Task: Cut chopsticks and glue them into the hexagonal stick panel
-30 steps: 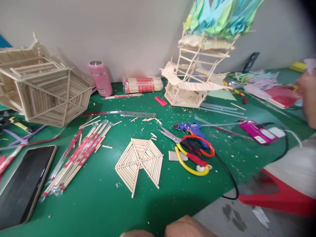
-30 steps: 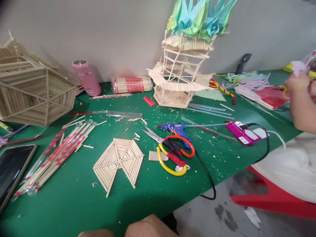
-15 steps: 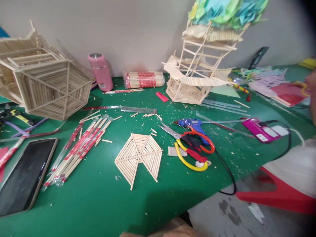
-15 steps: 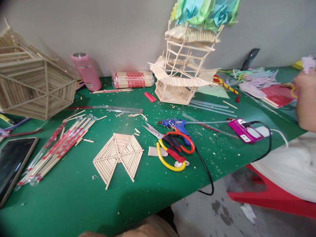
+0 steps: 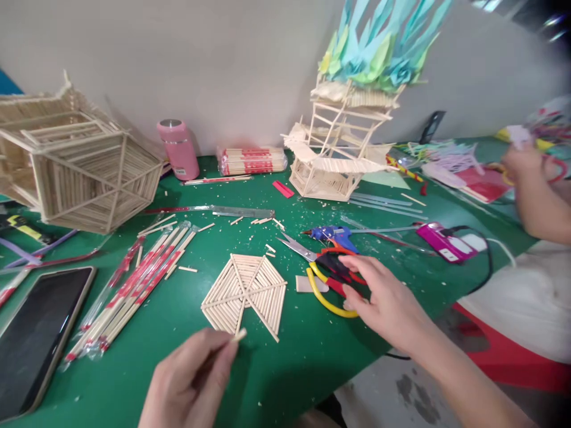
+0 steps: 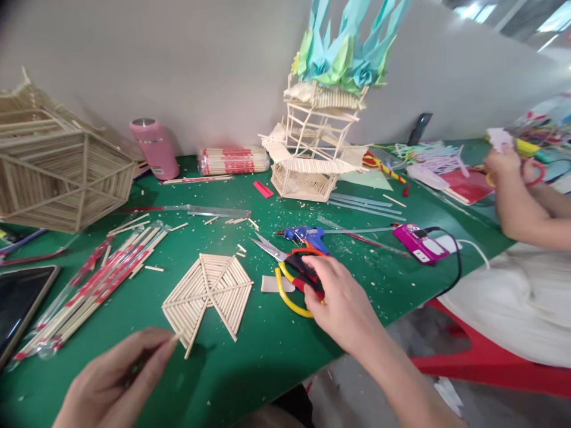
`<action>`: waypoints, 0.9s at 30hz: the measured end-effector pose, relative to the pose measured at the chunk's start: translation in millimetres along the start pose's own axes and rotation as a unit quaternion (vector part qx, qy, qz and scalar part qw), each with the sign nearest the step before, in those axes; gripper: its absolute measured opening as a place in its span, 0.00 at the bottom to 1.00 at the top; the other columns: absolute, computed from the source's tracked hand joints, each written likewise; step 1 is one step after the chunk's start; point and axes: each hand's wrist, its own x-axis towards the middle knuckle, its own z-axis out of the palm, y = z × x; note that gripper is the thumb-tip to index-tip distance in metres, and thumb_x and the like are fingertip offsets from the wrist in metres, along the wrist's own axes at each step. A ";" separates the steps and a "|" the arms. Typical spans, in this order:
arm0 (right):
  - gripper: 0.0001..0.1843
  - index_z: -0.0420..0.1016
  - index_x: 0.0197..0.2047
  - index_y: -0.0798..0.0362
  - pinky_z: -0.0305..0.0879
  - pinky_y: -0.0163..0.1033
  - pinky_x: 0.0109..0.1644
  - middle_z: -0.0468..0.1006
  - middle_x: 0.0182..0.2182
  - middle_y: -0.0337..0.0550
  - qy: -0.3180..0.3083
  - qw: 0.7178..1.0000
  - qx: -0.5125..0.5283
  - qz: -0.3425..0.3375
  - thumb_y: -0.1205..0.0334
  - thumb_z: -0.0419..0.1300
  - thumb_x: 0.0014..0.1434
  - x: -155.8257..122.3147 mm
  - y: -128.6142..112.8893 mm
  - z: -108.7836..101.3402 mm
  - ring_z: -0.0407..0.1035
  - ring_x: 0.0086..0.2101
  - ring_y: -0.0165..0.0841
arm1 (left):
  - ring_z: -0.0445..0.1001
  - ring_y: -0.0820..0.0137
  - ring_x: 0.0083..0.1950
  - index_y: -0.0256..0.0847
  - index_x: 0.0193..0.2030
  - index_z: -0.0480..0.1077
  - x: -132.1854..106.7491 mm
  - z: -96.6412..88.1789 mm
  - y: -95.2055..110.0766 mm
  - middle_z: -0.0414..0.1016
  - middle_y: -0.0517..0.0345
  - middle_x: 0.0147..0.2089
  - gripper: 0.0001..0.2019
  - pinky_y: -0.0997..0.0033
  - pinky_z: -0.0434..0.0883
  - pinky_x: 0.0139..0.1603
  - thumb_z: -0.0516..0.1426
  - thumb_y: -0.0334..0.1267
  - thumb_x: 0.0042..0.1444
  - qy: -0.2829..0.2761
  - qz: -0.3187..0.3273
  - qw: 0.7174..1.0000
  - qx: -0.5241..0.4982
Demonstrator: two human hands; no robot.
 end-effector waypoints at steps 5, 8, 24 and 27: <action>0.31 0.64 0.53 0.60 0.63 0.52 0.52 0.69 0.50 0.57 -0.025 0.999 -0.044 -0.002 0.67 0.53 0.43 9.9 16.4 21.0 0.65 0.50 0.49 | 0.63 0.77 0.20 0.38 0.33 0.67 34.8 2.7 -16.9 0.70 0.62 0.24 0.02 0.80 0.63 0.22 0.54 0.31 0.56 0.188 0.138 0.963 0.133; 0.32 0.64 0.53 0.63 0.66 0.54 0.48 0.73 0.46 0.61 -0.014 0.998 -0.054 0.017 0.67 0.54 0.40 12.4 13.5 26.6 0.68 0.46 0.51 | 0.65 0.74 0.24 0.36 0.35 0.67 41.1 11.7 -30.5 0.70 0.58 0.26 0.03 0.76 0.64 0.26 0.53 0.27 0.55 0.218 0.199 0.944 0.147; 0.28 0.60 0.54 0.55 0.70 0.44 0.47 0.74 0.49 0.52 0.035 0.997 0.067 0.012 0.59 0.52 0.49 1.0 13.2 20.4 0.72 0.45 0.40 | 0.67 0.72 0.30 0.32 0.41 0.66 31.7 10.8 -56.7 0.71 0.52 0.31 0.09 0.72 0.66 0.33 0.55 0.22 0.53 0.184 0.280 0.924 0.187; 0.28 0.60 0.54 0.54 0.71 0.44 0.46 0.73 0.49 0.51 0.041 0.992 0.116 0.009 0.60 0.53 0.49 0.9 9.1 24.8 0.71 0.45 0.40 | 0.67 0.72 0.30 0.31 0.40 0.66 32.2 9.9 -57.3 0.70 0.52 0.30 0.07 0.73 0.66 0.33 0.55 0.23 0.54 0.184 0.272 0.922 0.204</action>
